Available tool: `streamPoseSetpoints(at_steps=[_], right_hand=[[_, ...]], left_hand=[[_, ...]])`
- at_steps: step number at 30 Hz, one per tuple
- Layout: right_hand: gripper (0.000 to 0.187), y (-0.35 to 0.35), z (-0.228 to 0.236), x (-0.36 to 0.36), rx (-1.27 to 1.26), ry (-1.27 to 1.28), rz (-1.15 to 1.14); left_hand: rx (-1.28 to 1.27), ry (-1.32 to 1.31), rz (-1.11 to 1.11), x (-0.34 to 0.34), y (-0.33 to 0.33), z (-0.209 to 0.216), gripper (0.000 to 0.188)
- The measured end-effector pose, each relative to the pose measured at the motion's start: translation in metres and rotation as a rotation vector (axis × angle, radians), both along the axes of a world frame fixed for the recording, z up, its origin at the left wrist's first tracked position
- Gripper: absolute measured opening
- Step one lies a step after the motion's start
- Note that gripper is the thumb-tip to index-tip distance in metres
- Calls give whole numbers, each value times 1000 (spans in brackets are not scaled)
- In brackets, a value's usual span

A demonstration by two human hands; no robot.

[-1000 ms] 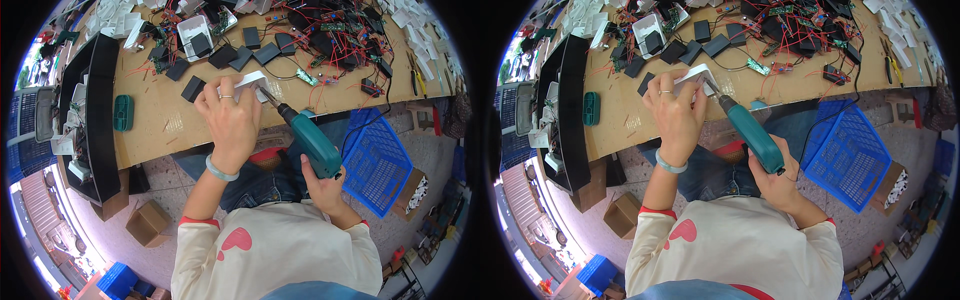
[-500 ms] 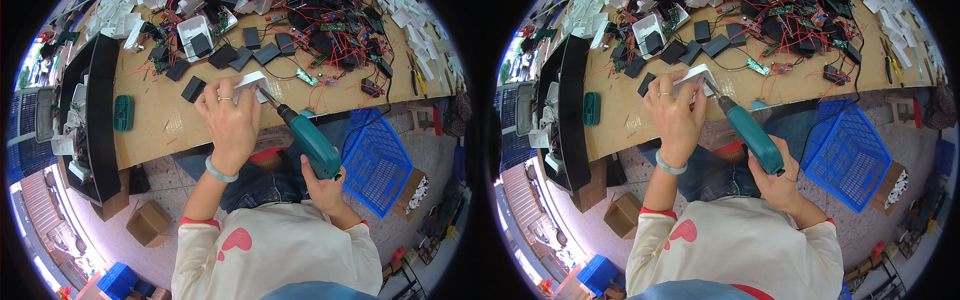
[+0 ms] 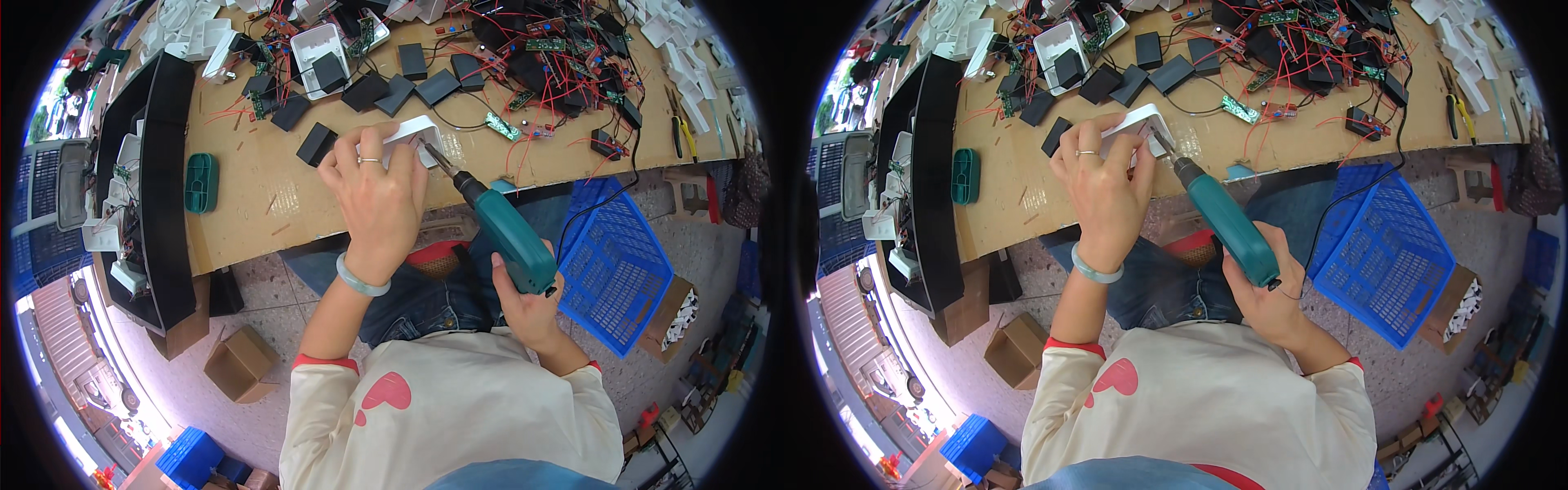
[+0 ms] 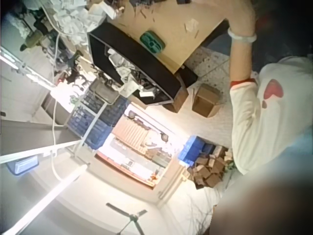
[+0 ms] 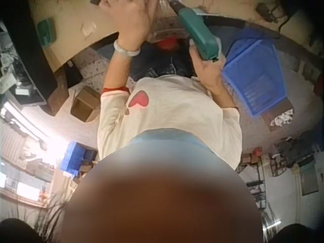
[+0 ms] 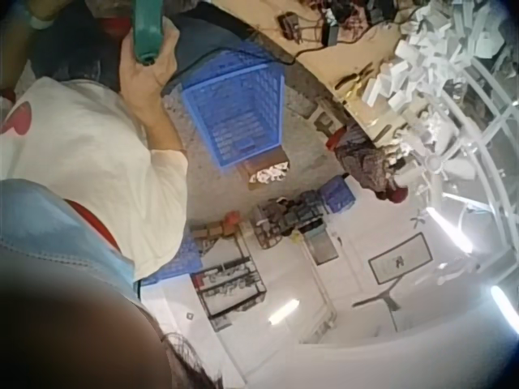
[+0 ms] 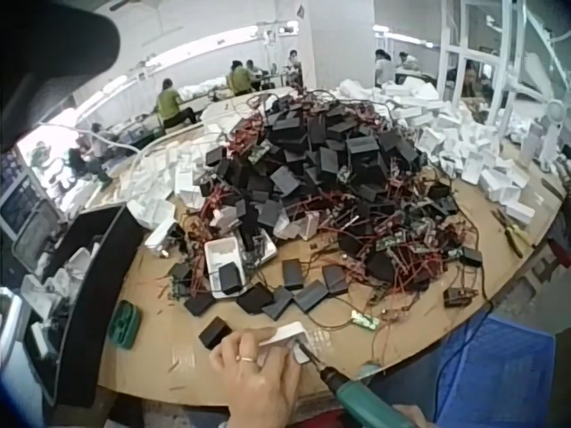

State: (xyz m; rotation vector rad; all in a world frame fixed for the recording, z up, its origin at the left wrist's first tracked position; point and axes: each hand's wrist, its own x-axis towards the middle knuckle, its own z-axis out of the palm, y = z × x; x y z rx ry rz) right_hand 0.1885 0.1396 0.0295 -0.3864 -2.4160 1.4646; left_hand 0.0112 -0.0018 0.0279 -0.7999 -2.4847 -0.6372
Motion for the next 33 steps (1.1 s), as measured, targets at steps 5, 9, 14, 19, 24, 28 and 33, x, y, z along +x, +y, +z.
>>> streamPoseSetpoints(at_steps=[5, 9, 14, 19, 24, 28, 33], right_hand=[[33, 0, 2, -1, -11, 6, 3], [33, 0, 1, 2, -42, 2, 1], [32, 0, 0, 2, -22, 11, -7], [32, -1, 1, 2, -41, 3, -16], [31, 0, -1, 4, -16, 63, -24], [30, 0, 2, 2, -2, 48, -28], [31, 0, -2, -1, -31, -6, -16]], left_hand=[[-8, -1, 5, 0, 0, 1, 11], [-9, -5, 3, 0, 0, 1, 11], [-14, -6, 6, 0, 0, 2, 10], [-7, -10, 4, 0, 1, 1, 10], [-6, -4, 4, -1, 1, 0, 10], [-22, -6, 12, -1, 1, 2, 10], [-10, -6, 7, -1, 1, 1, 10]])
